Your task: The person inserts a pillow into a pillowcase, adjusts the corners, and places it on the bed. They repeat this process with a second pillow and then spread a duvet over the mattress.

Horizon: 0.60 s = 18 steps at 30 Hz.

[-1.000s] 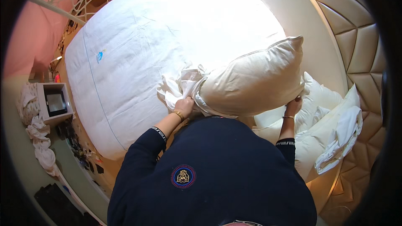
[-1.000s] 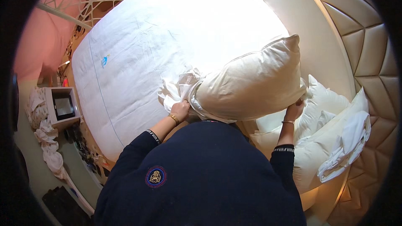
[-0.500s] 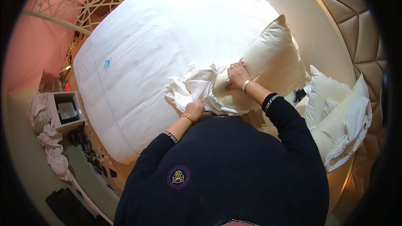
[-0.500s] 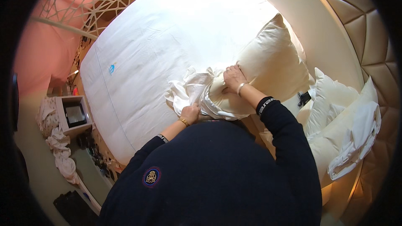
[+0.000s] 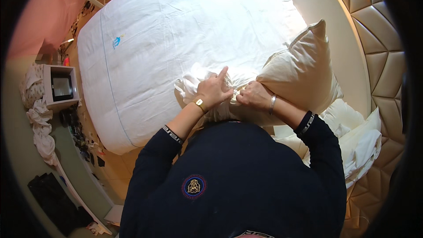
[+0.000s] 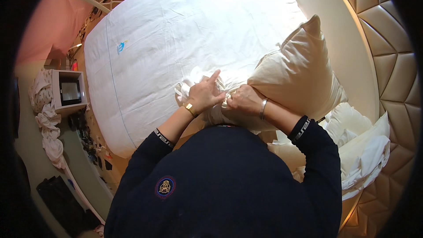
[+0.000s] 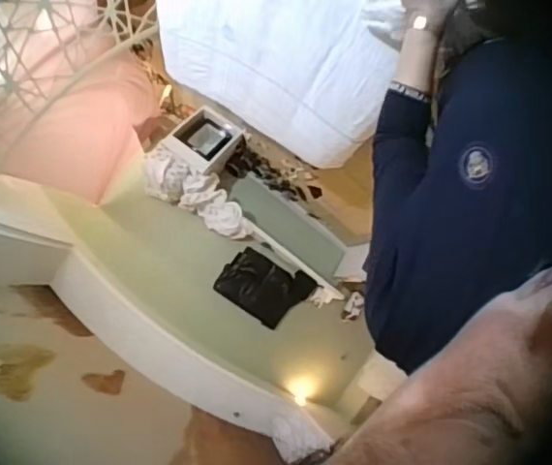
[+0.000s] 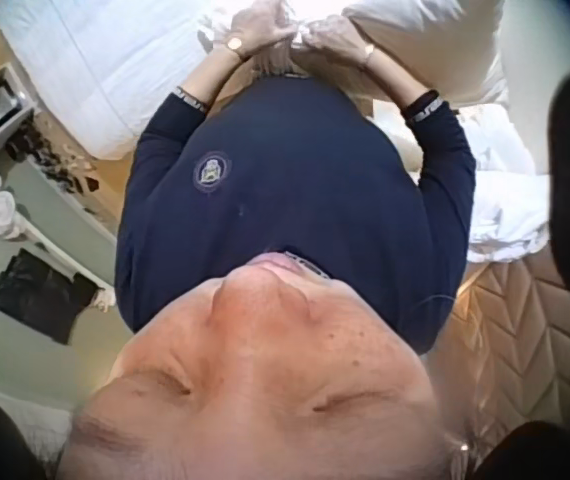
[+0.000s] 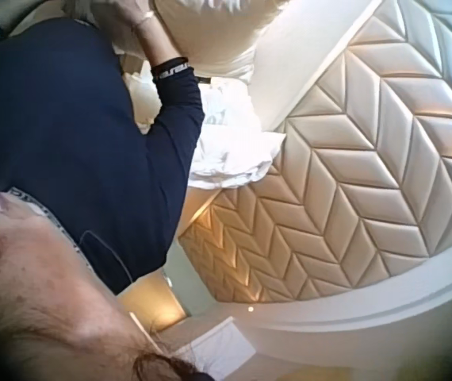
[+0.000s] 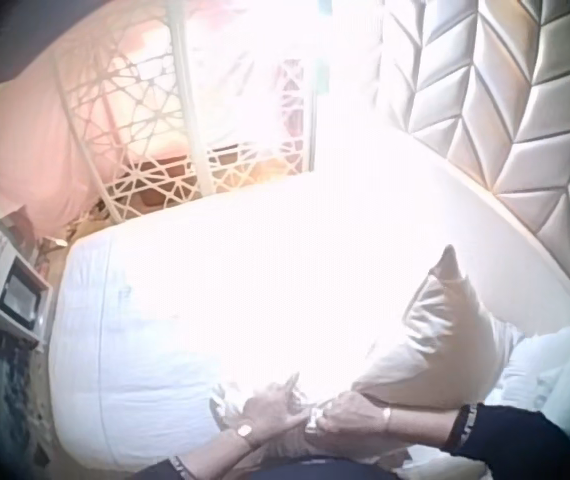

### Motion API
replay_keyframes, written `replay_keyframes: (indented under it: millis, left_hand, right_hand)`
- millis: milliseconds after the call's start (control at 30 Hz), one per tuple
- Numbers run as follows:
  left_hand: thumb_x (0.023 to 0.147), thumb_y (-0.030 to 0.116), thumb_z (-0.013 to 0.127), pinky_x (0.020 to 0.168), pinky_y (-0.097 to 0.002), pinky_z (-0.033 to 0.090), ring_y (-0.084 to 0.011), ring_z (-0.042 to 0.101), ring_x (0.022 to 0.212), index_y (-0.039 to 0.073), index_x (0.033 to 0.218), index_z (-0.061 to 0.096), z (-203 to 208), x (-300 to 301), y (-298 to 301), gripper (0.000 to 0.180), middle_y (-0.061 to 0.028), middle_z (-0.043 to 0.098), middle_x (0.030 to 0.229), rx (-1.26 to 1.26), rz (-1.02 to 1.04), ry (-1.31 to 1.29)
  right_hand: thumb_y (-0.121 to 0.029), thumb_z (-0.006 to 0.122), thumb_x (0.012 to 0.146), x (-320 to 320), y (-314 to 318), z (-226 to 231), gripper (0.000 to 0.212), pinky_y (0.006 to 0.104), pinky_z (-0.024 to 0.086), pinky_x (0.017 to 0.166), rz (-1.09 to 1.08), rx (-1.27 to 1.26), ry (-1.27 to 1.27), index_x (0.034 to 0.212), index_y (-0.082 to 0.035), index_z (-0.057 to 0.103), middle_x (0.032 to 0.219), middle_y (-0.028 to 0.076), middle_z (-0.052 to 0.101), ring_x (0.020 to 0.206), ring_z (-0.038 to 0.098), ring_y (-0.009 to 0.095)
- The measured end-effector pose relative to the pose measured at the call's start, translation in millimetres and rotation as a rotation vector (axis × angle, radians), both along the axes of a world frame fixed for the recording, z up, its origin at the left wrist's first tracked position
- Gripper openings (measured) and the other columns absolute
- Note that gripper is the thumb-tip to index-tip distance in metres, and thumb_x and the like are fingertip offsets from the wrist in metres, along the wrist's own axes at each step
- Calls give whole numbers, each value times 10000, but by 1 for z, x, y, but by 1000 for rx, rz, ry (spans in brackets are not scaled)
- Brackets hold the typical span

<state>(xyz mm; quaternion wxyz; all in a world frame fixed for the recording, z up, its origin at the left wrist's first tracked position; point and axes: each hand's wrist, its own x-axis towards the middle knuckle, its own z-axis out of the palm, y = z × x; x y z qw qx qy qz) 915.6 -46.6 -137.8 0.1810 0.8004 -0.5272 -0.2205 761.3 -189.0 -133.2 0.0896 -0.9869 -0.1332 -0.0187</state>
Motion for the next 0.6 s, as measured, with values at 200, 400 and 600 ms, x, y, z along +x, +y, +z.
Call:
replay_keyframes:
  millis: [200,400,600]
  left_hand:
    - [819,317,585,696,-427,512,-333,650,771,47,1014,561,-13,38,9,334,-187,660,845,248,58,61]
    - [892,454,584,606,-336,501,-192,628,655,28,965,622,-87,92,59,433,-79,647,722,-181,399,574]
    - [893,597,533,562,-191,437,-88,554,638,116,1276,506,-110,128,78,616,-48,631,1051,-377,767,847]
  right_hand:
    - [-177,592,730,-10,6,75,129,330,424,535,113,-111,46,646,-112,520,600,22,551,557,574,164]
    - [-104,608,695,-38,-23,172,61,290,412,518,62,-213,-161,709,-47,592,589,18,518,539,517,143]
    - [-72,651,573,-41,-15,247,152,283,340,465,78,-214,-292,701,-15,593,571,17,441,512,448,152]
